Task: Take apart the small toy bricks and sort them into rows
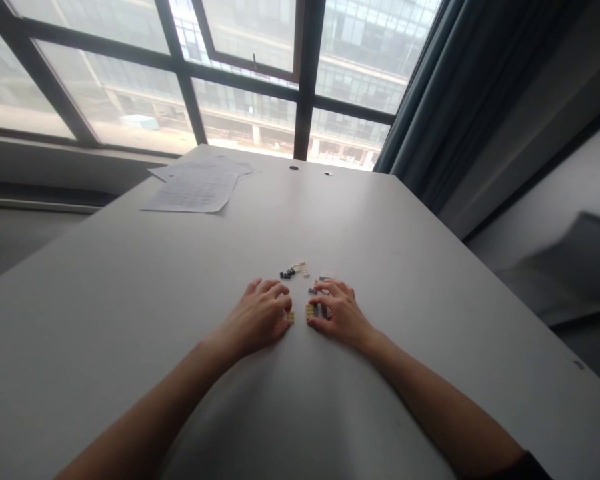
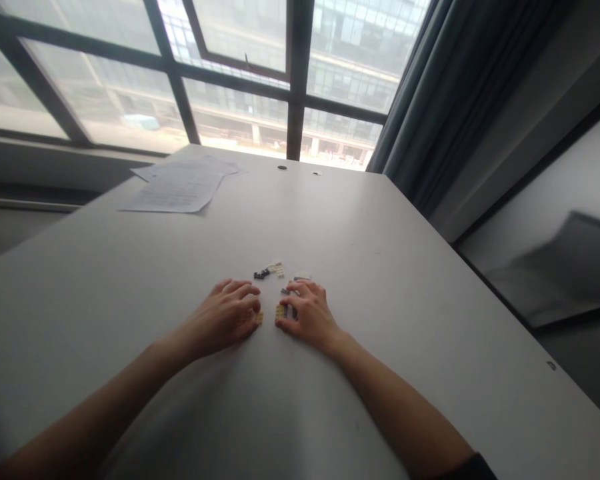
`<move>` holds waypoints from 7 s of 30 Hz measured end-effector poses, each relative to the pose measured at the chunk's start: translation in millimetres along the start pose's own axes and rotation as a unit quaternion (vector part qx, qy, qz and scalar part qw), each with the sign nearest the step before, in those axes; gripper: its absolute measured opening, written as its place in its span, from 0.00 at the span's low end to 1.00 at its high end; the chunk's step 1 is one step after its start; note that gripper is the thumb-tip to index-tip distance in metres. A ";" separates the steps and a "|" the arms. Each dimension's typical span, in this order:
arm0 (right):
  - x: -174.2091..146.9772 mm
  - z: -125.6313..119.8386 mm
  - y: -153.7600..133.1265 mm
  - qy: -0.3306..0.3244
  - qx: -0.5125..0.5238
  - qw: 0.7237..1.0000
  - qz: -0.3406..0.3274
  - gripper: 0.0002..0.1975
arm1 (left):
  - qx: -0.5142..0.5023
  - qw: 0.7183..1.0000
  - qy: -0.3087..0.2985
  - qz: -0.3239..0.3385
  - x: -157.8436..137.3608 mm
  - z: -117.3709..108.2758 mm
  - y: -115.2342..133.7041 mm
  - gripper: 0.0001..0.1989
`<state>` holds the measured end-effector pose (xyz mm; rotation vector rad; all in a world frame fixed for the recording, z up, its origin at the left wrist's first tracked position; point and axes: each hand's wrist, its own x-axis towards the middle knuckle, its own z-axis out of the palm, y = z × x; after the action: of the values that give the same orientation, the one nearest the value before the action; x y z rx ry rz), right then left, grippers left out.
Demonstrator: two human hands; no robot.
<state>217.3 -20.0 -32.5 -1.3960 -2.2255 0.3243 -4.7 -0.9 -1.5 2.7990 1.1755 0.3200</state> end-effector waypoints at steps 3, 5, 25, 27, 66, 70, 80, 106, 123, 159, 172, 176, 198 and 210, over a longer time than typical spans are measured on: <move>-0.1 0.2 0.5 0.002 0.004 1.000 -0.005 0.17 | 0.001 1.000 0.004 0.001 0.6 1.7 -0.7 0.06; -0.2 0.1 0.4 0.002 0.006 1.000 -0.007 0.17 | 0.001 1.000 0.005 0.001 1.3 2.7 -1.4 0.06; 33.9 -7.9 25.1 0.044 0.004 0.991 0.123 0.09 | -0.025 0.999 0.043 -0.021 1.7 -6.3 -12.1 0.06; 40.6 -6.3 24.2 0.035 -0.005 0.991 0.127 0.09 | -0.025 0.999 0.042 -0.021 1.7 -7.0 -11.9 0.06; 53.7 -19.1 -17.7 -0.012 -0.075 0.996 0.056 0.07 | -0.043 0.998 0.042 -0.010 -0.5 -8.4 -15.0 0.07; 28.9 -13.1 -32.0 -0.030 -0.020 0.999 -0.034 0.08 | -0.052 0.998 0.029 0.008 -2.4 -7.8 -15.0 0.09; 17.0 -1.3 -38.0 -0.053 -0.061 0.996 -0.028 0.07 | -0.048 0.998 0.023 0.018 -1.0 1.5 -7.7 0.08; 17.2 -2.1 -35.5 -0.034 -0.028 0.999 -0.022 0.10 | -0.053 0.997 0.045 0.031 0.3 3.8 -8.4 0.10; -9.6 -46.0 27.1 0.123 -0.014 0.989 0.076 0.08 | -0.115 0.956 0.253 -0.090 -0.6 -19.6 -48.9 0.17; -11.5 -6.7 12.2 0.010 -0.007 0.999 -0.042 0.18 | -0.054 0.986 0.146 0.065 -0.9 15.1 -21.7 0.10; -9.3 -6.5 8.8 0.015 -0.004 0.999 -0.041 0.18 | -0.039 0.992 0.065 0.103 0.7 20.1 -9.1 0.13; -10.2 -6.5 8.5 0.014 -0.003 0.999 -0.041 0.19 | -0.051 0.990 0.077 0.103 0.3 20.4 -10.5 0.14; 3.0 -7.7 33.5 0.100 -0.057 0.985 0.126 0.12 | -0.043 0.972 0.223 -0.068 1.4 26.8 -46.5 0.09; 10.1 -9.9 42.6 0.118 -0.069 0.981 0.140 0.09 | -0.016 0.980 0.195 -0.038 21.0 18.7 -31.1 0.10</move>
<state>251.9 7.6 -40.2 -1.7309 -1.8920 0.0912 -7.8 35.8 -21.4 2.7288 1.3268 0.9038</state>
